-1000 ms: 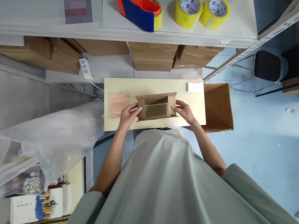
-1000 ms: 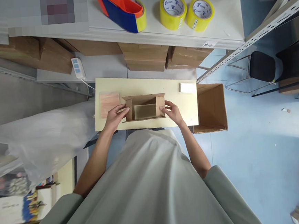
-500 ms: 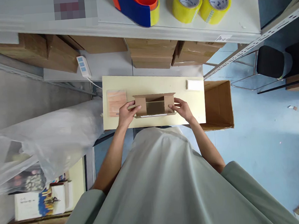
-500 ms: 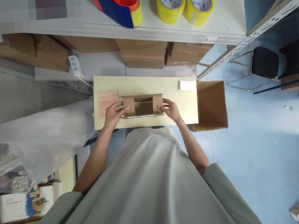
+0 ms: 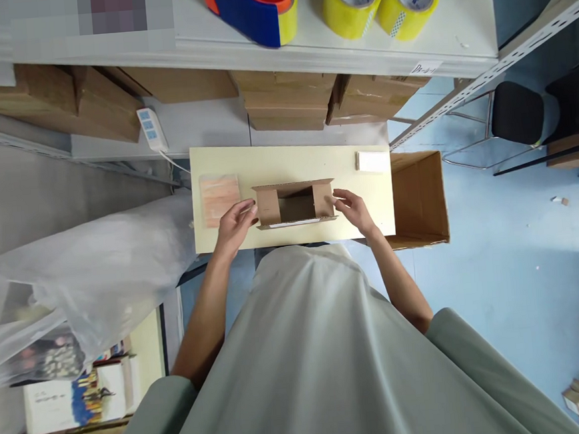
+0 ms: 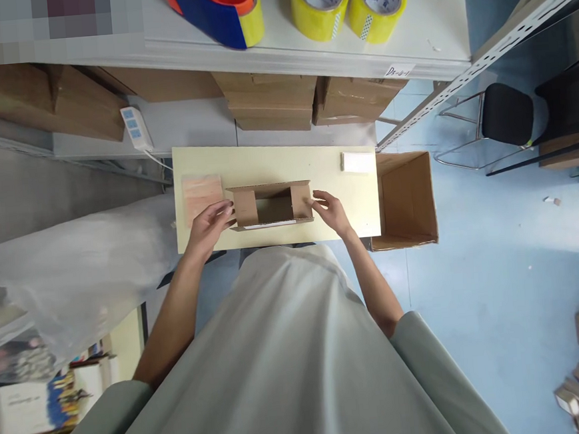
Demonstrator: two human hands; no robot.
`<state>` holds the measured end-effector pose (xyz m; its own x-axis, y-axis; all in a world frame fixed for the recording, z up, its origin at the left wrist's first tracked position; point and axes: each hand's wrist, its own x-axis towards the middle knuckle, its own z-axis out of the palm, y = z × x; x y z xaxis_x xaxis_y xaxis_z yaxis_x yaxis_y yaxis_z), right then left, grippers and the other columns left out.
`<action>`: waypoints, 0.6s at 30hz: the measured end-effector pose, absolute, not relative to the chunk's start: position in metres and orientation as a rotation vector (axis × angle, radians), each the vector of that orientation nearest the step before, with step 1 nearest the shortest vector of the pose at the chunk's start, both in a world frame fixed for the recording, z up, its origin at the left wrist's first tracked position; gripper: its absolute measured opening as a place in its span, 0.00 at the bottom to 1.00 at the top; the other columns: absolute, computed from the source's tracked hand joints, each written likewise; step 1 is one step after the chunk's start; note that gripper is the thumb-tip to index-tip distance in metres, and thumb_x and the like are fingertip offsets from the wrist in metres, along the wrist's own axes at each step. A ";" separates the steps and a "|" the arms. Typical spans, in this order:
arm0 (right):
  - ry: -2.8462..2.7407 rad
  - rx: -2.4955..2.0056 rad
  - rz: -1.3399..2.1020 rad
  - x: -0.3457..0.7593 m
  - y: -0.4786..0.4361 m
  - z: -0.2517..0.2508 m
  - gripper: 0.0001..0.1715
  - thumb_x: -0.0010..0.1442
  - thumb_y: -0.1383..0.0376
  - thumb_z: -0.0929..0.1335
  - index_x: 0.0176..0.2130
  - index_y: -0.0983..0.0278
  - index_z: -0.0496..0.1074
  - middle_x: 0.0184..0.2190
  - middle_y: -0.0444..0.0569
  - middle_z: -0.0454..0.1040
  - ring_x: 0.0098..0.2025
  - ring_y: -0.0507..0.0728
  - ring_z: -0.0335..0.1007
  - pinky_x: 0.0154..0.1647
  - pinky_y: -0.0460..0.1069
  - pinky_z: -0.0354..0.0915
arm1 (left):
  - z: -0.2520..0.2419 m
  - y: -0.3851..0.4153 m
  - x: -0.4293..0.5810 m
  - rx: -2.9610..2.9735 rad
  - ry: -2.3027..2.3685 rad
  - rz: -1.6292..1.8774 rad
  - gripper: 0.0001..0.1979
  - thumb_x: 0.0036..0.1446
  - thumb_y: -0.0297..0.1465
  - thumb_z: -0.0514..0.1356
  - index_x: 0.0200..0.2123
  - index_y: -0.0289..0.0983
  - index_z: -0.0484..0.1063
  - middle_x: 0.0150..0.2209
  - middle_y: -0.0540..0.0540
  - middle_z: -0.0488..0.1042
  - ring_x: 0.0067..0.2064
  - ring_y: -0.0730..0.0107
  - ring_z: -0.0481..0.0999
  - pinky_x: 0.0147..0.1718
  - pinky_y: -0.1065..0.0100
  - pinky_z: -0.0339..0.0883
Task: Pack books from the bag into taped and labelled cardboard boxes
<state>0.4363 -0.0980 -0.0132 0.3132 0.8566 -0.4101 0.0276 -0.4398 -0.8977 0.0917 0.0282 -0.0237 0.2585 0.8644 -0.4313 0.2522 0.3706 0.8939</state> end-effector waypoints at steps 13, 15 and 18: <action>-0.829 -1.709 1.206 0.433 -0.106 -0.015 0.45 0.56 0.31 0.80 0.59 0.56 0.82 0.64 0.57 0.82 0.63 0.72 0.81 0.68 0.68 0.78 | -0.025 0.019 0.091 1.322 1.330 0.537 0.36 0.55 0.53 0.76 0.60 0.39 0.79 0.60 0.34 0.83 0.59 0.46 0.85 0.60 0.49 0.81; -0.819 -1.777 1.146 0.429 -0.101 -0.023 0.48 0.56 0.29 0.79 0.59 0.57 0.82 0.60 0.59 0.83 0.59 0.72 0.82 0.66 0.69 0.78 | -0.030 0.021 0.095 1.354 1.379 0.565 0.37 0.57 0.50 0.76 0.65 0.38 0.76 0.54 0.36 0.84 0.54 0.51 0.86 0.57 0.52 0.82; -0.861 -1.791 1.129 0.429 -0.097 -0.027 0.58 0.56 0.28 0.78 0.72 0.55 0.74 0.60 0.58 0.82 0.55 0.70 0.83 0.64 0.68 0.80 | -0.026 0.023 0.100 1.464 1.364 0.592 0.44 0.60 0.43 0.75 0.76 0.42 0.66 0.56 0.39 0.83 0.49 0.59 0.85 0.55 0.57 0.82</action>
<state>0.4289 -0.0972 -0.0268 0.3607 0.8619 -0.3564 0.1154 -0.4204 -0.8999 0.1001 0.0229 -0.0259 0.2418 0.9316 -0.2713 0.4383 0.1446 0.8871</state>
